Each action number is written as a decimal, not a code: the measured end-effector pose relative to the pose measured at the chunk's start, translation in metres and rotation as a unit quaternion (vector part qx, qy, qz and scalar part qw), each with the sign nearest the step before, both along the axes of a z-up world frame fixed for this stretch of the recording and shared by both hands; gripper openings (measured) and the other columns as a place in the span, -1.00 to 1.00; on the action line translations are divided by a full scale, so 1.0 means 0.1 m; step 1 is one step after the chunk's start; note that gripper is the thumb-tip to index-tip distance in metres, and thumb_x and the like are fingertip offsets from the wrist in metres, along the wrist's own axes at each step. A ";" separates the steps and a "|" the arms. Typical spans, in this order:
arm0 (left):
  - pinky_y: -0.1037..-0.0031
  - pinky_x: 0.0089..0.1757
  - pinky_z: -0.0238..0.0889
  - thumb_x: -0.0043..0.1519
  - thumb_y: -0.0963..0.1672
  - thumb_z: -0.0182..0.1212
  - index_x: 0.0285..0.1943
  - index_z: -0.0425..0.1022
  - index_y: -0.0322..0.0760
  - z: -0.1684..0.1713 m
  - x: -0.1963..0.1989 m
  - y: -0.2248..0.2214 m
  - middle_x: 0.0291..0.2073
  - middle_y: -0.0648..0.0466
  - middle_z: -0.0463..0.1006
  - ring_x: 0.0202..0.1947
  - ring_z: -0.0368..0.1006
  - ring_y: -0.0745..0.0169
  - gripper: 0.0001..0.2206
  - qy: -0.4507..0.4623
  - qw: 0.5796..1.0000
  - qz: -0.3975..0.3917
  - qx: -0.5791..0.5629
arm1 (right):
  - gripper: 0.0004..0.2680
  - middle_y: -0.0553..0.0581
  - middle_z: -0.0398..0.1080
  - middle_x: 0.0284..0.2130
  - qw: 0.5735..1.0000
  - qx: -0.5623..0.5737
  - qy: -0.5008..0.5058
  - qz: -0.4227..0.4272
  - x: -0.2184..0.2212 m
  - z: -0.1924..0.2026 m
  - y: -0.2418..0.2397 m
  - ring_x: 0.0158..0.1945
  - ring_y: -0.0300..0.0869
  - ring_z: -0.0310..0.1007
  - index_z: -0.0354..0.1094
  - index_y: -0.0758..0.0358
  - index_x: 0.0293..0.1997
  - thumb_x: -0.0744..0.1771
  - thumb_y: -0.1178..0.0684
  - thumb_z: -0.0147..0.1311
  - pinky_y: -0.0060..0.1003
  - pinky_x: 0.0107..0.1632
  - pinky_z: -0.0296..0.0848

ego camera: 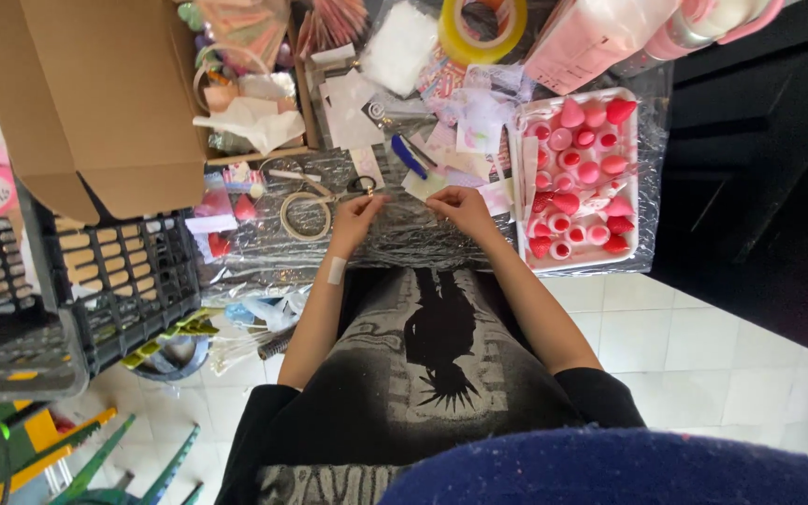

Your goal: Applying labels to small heart-shaped candle products and organizing them into a red tray.

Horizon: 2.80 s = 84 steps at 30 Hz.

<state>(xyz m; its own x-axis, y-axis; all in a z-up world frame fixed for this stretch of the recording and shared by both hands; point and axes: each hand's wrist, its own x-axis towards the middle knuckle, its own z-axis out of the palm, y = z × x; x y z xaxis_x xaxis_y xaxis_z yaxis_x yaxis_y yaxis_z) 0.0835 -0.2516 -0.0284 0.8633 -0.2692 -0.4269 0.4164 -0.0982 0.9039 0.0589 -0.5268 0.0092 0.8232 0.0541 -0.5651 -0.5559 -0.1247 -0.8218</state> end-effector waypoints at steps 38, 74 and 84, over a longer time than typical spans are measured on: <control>0.45 -0.12 0.51 0.44 -0.14 0.00 0.03 0.22 -0.30 0.37 0.29 -0.45 0.03 -0.18 0.64 -0.09 0.67 0.14 -0.87 0.076 0.982 -0.037 -0.169 | -0.92 0.05 0.57 -0.27 0.938 -0.180 -0.228 -0.188 -0.25 0.74 -1.80 -0.23 -0.31 0.57 0.50 0.27 -0.04 0.41 0.14 0.21 -0.42 -0.17 0.48; 0.63 -0.34 0.35 0.30 -0.13 0.29 0.00 0.33 -0.26 0.51 0.46 -1.05 -0.08 -0.06 0.69 -0.27 0.67 0.22 -0.77 0.100 0.985 -0.022 -0.138 | -0.75 0.16 0.50 0.05 0.914 -0.313 -0.186 -0.178 -0.34 0.40 -2.28 -0.01 -0.11 0.58 0.50 0.23 0.11 0.31 0.21 0.29 -0.27 0.05 0.55; 0.56 -0.22 0.45 0.28 -0.19 0.32 0.05 0.31 -0.32 0.82 0.50 -0.96 -0.04 -0.11 0.68 -0.16 0.66 0.18 -0.73 0.037 0.982 -0.062 -0.174 | -0.70 0.14 0.45 -0.01 0.968 0.150 -0.096 -0.174 0.17 1.00 -1.21 -0.05 -0.26 0.49 0.38 0.33 0.22 0.34 0.29 0.22 -0.39 0.01 0.54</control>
<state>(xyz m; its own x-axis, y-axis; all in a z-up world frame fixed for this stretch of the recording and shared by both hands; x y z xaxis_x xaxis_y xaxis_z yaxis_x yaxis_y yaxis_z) 0.1332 -0.3476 0.0534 0.7849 -0.5112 -0.3503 0.4865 0.1582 0.8593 0.0761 -0.6474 0.1092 0.9095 -0.1075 -0.4016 -0.3547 0.3033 -0.8844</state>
